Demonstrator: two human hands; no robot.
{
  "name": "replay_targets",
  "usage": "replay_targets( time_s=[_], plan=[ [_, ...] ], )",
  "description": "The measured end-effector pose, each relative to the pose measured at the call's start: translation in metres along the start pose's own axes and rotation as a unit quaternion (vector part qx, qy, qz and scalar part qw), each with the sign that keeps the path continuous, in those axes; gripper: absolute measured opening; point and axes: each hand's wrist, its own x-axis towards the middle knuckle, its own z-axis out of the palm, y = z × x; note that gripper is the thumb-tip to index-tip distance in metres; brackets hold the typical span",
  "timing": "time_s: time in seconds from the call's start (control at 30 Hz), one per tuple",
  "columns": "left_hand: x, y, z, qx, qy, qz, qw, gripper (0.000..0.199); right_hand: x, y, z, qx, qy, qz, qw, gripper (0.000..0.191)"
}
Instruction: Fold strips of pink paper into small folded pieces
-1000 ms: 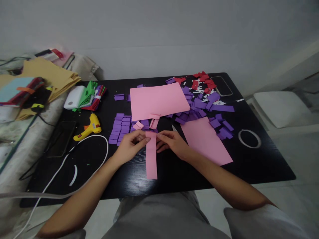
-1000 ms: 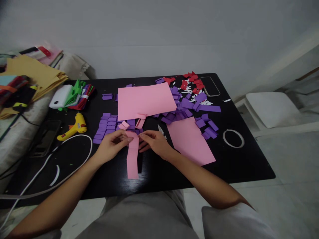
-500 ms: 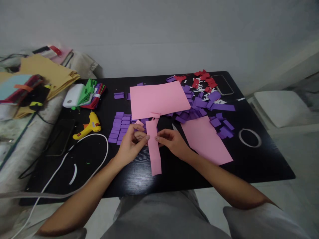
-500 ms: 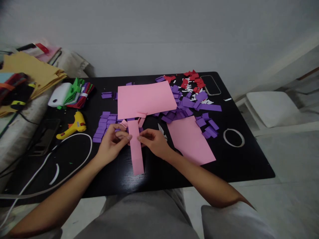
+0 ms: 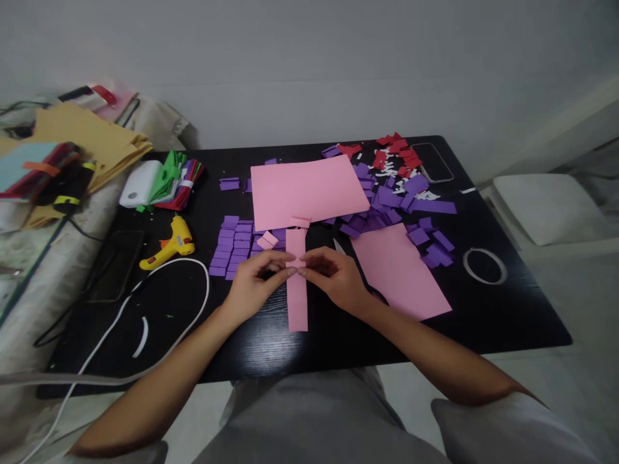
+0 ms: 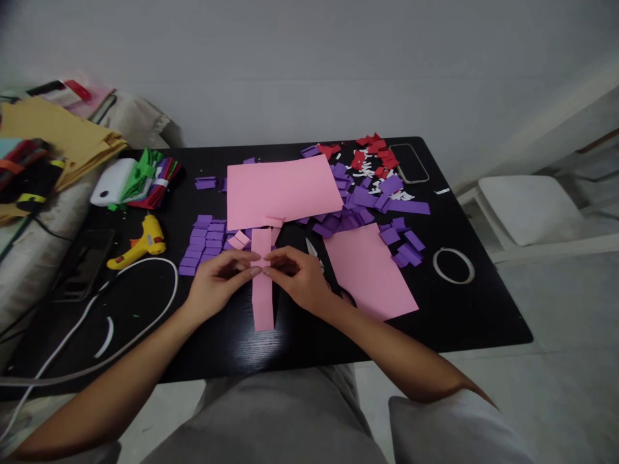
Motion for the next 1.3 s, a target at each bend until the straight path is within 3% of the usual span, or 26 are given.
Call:
replay_targets(
  time_s=[0.2, 0.47, 0.83, 0.97, 1.07, 1.2, 1.3],
  plan=[
    [-0.006, 0.006, 0.001, 0.061, 0.054, 0.044, 0.996, 0.022, -0.006, -0.005, 0.001, -0.086, 0.040, -0.076, 0.993, 0.016],
    [-0.007, 0.018, 0.001, 0.136, 0.056, 0.122, 0.982, 0.011, -0.009, -0.009, 0.001, -0.143, 0.053, -0.176, 0.972, 0.010],
    [-0.005, 0.020, 0.000, 0.127, 0.064, 0.150, 0.978, 0.009, -0.007, -0.015, 0.000, -0.160, 0.061, -0.196, 0.966, 0.007],
    [-0.003, 0.023, -0.003, 0.054, 0.008, 0.089, 0.995, 0.005, -0.007, -0.020, 0.001, -0.098, 0.009, -0.141, 0.985, 0.001],
    [-0.004, 0.024, -0.003, -0.003, -0.022, 0.006, 1.000, 0.007, -0.006, -0.019, 0.003, -0.031, -0.008, -0.049, 0.998, 0.013],
    [-0.003, 0.023, -0.002, 0.001, -0.026, -0.060, 0.998, 0.016, -0.002, -0.015, 0.003, 0.052, 0.008, 0.063, 0.997, 0.032],
    [-0.001, 0.024, -0.002, -0.001, -0.009, -0.082, 0.997, 0.019, 0.002, -0.014, 0.001, 0.107, -0.014, 0.127, 0.986, 0.039]
  ],
)
